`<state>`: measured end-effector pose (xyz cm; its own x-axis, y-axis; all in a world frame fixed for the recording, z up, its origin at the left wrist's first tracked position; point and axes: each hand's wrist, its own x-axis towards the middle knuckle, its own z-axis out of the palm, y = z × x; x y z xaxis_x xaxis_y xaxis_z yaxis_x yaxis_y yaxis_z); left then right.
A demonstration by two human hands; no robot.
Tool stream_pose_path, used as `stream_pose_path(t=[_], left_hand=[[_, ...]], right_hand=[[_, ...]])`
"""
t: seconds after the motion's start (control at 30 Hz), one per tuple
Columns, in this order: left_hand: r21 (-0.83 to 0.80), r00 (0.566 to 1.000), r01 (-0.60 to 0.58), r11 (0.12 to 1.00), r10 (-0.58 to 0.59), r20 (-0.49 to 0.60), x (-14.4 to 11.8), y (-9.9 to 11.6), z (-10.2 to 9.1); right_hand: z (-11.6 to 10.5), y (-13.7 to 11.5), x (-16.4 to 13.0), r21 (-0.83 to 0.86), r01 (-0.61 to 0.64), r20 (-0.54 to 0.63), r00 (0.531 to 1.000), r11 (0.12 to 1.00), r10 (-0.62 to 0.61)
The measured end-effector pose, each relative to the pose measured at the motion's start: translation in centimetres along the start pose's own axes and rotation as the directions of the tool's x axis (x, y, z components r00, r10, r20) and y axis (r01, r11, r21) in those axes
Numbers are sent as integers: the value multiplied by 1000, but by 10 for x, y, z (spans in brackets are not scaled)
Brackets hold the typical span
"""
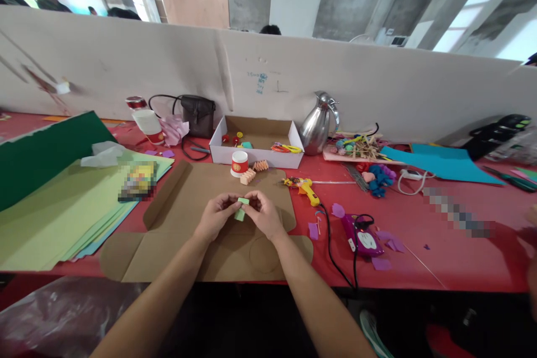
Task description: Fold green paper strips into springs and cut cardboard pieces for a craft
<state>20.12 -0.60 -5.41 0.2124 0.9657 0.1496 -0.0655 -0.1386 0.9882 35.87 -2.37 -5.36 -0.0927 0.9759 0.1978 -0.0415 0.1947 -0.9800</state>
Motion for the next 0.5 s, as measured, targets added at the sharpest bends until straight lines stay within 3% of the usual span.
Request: stream_pose_path(t=[0.13,0.27,0.37,0.5], left_hand=[[-22,998,-25,999,24,-61,0,-1,1],[-11,999,-35,999,35,-4,-2,3,2],[123,997,-75,990,75,-1,-1,3,3],[276,989,-97,956,125,-84,-1,2,5]], right_hand=[[1,-3,-2,-163,36,-1,999,986,-36],[-2,-5,-3,-234,53,-27,998,971,-61],[-1,-6,-4,-248,54,-5,998,967,-57],[7,-10,-8,-223,56,78,996,973,-40]])
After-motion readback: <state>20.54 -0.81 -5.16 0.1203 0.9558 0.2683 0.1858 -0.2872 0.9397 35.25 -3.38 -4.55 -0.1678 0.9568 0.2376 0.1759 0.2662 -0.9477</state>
